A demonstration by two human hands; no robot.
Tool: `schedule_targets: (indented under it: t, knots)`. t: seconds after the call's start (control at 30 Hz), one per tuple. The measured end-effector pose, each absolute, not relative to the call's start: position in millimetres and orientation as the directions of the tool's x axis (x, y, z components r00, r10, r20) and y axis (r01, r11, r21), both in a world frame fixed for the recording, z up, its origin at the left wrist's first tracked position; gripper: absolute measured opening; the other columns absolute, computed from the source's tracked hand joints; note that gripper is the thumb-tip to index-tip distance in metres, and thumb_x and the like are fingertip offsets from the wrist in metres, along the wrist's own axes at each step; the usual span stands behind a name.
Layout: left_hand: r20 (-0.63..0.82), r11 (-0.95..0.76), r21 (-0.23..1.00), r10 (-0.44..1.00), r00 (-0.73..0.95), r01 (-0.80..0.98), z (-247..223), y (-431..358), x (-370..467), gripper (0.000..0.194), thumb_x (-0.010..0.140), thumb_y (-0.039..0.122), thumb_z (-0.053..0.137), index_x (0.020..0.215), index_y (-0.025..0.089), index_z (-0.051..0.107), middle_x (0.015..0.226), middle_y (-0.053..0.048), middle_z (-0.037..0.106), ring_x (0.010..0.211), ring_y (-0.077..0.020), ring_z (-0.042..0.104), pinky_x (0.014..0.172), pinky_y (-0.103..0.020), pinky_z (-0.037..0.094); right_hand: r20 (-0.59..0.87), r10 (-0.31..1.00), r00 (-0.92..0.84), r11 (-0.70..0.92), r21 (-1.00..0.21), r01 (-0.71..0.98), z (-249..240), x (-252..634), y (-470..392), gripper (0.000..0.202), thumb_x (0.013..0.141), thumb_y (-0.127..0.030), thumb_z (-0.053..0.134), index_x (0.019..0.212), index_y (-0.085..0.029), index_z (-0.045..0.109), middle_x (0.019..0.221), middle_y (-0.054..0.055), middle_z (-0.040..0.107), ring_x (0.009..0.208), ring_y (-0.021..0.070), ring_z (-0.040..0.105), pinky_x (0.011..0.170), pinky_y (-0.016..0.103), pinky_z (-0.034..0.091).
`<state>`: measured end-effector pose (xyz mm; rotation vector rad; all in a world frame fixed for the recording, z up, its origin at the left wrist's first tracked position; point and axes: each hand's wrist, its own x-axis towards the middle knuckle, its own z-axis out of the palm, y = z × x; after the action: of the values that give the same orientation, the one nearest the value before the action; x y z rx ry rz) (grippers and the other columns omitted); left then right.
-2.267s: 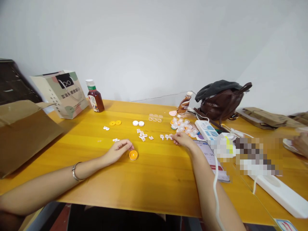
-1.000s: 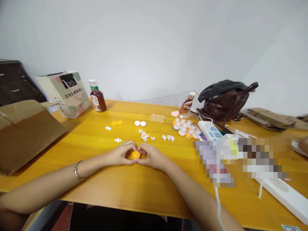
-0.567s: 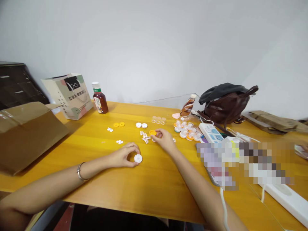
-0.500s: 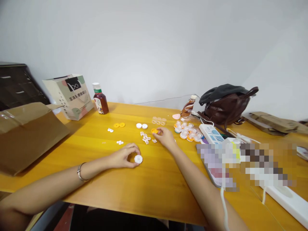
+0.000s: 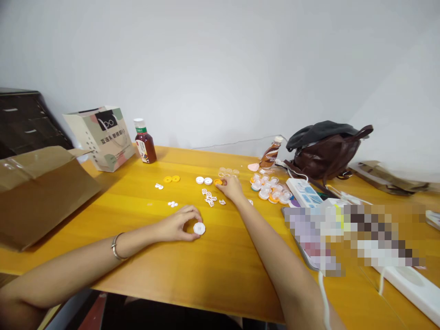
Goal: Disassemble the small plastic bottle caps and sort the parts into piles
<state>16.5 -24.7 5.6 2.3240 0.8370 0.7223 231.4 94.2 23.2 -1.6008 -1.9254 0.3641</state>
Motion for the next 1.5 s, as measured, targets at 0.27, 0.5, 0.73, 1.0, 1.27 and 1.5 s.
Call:
schedule_targets:
  t: [0.27,0.5,0.73,1.0,1.27,1.5]
  knots:
    - [0.297,-0.657,0.643,0.687,0.663,0.393,6,-25,16,0.031,0.069,0.027,0.067,0.096,0.020,0.055,0.098,-0.004,0.053,0.096,-0.0203,0.049,0.087,-0.032,0.038,0.308,0.948,-0.084,0.263,-0.603,0.753,25,228,88,0.027,0.072,-0.038,0.058,0.085,-0.014,0.062,0.068,0.001,0.057,0.064,0.0145,0.050,0.057,0.024,0.035]
    - [0.302,-0.668,0.631,0.679,0.669,0.393,5,-25,15,0.033,0.069,0.027,0.066,0.099,0.020,0.055,0.100,-0.005,0.054,0.097,-0.0208,0.048,0.088,-0.032,0.038,0.342,0.887,-0.311,0.462,-0.626,0.628,20,231,24,0.022,0.081,-0.036,0.050,0.085,-0.018,0.061,0.074,0.003,0.057,0.069,0.0154,0.053,0.063,0.027,0.042]
    - [0.289,-0.659,0.643,0.680,0.674,0.389,5,-24,13,0.035,0.071,0.031,0.066,0.101,0.019,0.053,0.101,-0.005,0.052,0.098,-0.0205,0.048,0.087,-0.032,0.038,0.233,0.711,-0.664,0.627,-0.638,0.447,14,234,-18,0.037,0.073,-0.042,0.065,0.102,-0.021,0.055,0.089,0.003,0.055,0.081,0.0169,0.051,0.074,0.030,0.043]
    - [0.250,-0.632,0.667,0.689,0.680,0.395,4,-21,12,0.037,0.069,0.039,0.068,0.093,0.018,0.050,0.098,-0.005,0.053,0.094,-0.0204,0.049,0.083,-0.032,0.039,0.209,0.670,-0.712,0.630,-0.668,0.396,8,228,-12,0.043,0.066,-0.043,0.072,0.099,-0.022,0.057,0.094,0.003,0.053,0.087,0.0174,0.051,0.079,0.030,0.043]
    - [0.283,-0.678,0.654,0.632,0.722,0.337,11,-25,11,0.031,0.077,0.031,0.062,0.103,0.018,0.051,0.097,-0.005,0.054,0.089,-0.0170,0.051,0.079,-0.029,0.042,0.216,0.679,-0.702,0.616,-0.688,0.384,5,226,-13,0.029,0.072,-0.038,0.068,0.092,-0.020,0.059,0.092,0.003,0.053,0.086,0.0171,0.052,0.080,0.031,0.043]
    - [0.318,-0.739,0.588,0.585,0.746,0.329,8,-22,12,0.022,0.089,0.026,0.045,0.101,0.018,0.062,0.095,-0.006,0.057,0.088,-0.0145,0.055,0.082,-0.026,0.043,0.198,0.675,-0.711,0.599,-0.710,0.371,5,228,-13,0.024,0.075,-0.035,0.065,0.095,-0.022,0.063,0.091,0.003,0.051,0.087,0.0159,0.052,0.084,0.031,0.042]
